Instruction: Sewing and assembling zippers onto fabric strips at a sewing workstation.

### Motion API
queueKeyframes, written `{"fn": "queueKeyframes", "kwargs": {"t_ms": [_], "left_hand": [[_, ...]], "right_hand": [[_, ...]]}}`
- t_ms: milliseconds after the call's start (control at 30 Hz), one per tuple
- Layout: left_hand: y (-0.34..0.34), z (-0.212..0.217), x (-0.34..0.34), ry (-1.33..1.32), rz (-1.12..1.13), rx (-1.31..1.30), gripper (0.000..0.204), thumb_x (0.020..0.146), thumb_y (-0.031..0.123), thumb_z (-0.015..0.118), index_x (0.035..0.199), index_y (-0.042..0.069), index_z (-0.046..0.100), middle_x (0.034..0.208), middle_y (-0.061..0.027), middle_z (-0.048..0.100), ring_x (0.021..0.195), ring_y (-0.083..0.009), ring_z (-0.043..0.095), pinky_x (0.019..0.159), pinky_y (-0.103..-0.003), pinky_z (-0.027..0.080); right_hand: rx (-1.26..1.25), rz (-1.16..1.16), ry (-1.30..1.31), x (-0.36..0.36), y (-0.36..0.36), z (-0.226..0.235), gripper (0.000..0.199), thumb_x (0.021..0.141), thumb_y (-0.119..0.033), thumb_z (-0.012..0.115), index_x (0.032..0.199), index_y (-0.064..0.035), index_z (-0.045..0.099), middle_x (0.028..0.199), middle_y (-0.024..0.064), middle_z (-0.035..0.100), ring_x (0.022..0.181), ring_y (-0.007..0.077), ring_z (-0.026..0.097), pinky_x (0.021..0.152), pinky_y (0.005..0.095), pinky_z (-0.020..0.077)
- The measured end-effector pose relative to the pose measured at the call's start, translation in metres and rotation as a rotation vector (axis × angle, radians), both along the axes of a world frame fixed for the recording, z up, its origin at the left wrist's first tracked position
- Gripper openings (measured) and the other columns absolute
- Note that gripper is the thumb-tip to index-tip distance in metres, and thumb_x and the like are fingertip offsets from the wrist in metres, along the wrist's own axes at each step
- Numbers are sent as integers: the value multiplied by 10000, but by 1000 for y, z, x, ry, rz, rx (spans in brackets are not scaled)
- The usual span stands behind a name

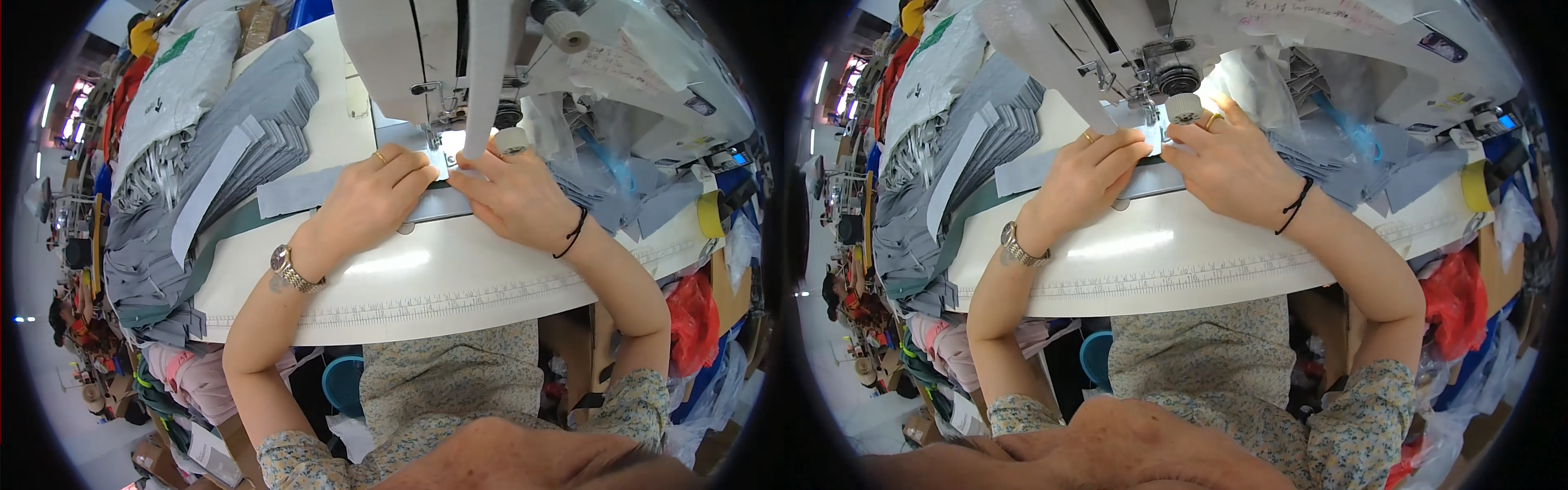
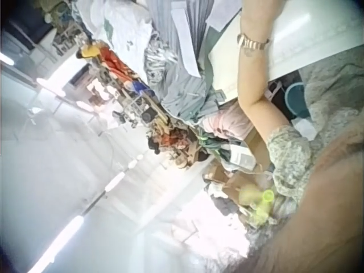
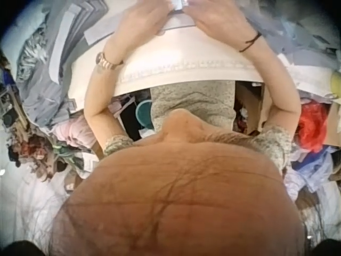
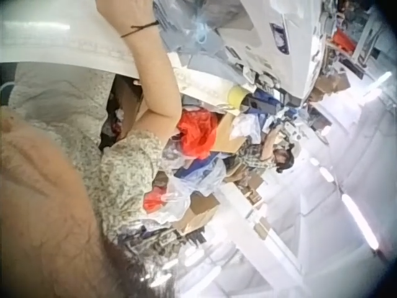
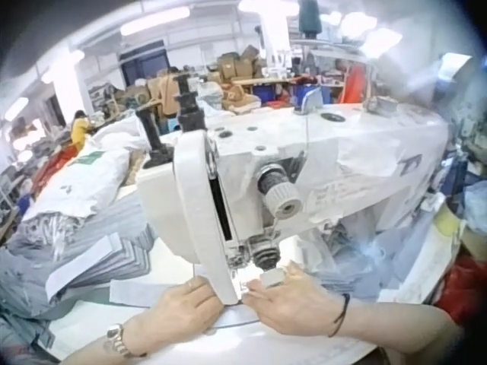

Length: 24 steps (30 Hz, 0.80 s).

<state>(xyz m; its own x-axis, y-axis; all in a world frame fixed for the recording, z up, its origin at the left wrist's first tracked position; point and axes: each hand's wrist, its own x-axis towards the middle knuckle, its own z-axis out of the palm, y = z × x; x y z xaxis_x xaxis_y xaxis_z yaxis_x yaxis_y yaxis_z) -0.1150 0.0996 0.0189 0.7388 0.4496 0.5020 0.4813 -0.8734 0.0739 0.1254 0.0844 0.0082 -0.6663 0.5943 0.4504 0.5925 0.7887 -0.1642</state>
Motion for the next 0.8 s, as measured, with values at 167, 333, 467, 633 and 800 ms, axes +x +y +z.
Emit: {"fn": "queueKeyframes", "kwargs": {"t_ms": [167,333,467,633,800], "left_hand": [[-1,-3,1,-64,-31,19,247,740,37,716,984,-2,700,1031,-106,705,915,-243,660,740,-329,576],[1,-3,2,-92,-50,23,256,725,21,731,978,-5,704,1024,-110,714,895,-244,664,731,-329,578],[-1,-2,2,-79,-30,-43,269,742,-1,719,1010,17,696,1080,-96,706,932,-263,664,782,-347,569],[-3,1,4,-44,11,-103,300,763,-16,709,1058,34,684,1131,-92,699,978,-298,660,832,-379,560],[0,-1,5,-84,1,-51,190,767,20,709,955,26,687,1058,-68,696,937,-229,647,745,-320,575]], "right_hand": [[-10,1,11,1,0,1,290,763,-68,679,1051,-72,714,1091,50,635,1006,241,624,1011,470,431],[17,10,13,0,0,1,306,749,-69,678,1053,-70,718,1091,55,636,997,241,625,1008,454,438],[34,9,13,-1,1,0,298,743,-74,679,1038,-66,721,1088,55,635,981,234,625,1004,444,443],[81,-6,21,0,2,-3,273,740,-82,681,1010,-64,714,1066,38,632,959,226,626,1002,437,449],[153,-6,27,1,-1,5,211,732,-77,677,942,-59,680,1000,15,611,938,214,629,1022,438,437]]}}
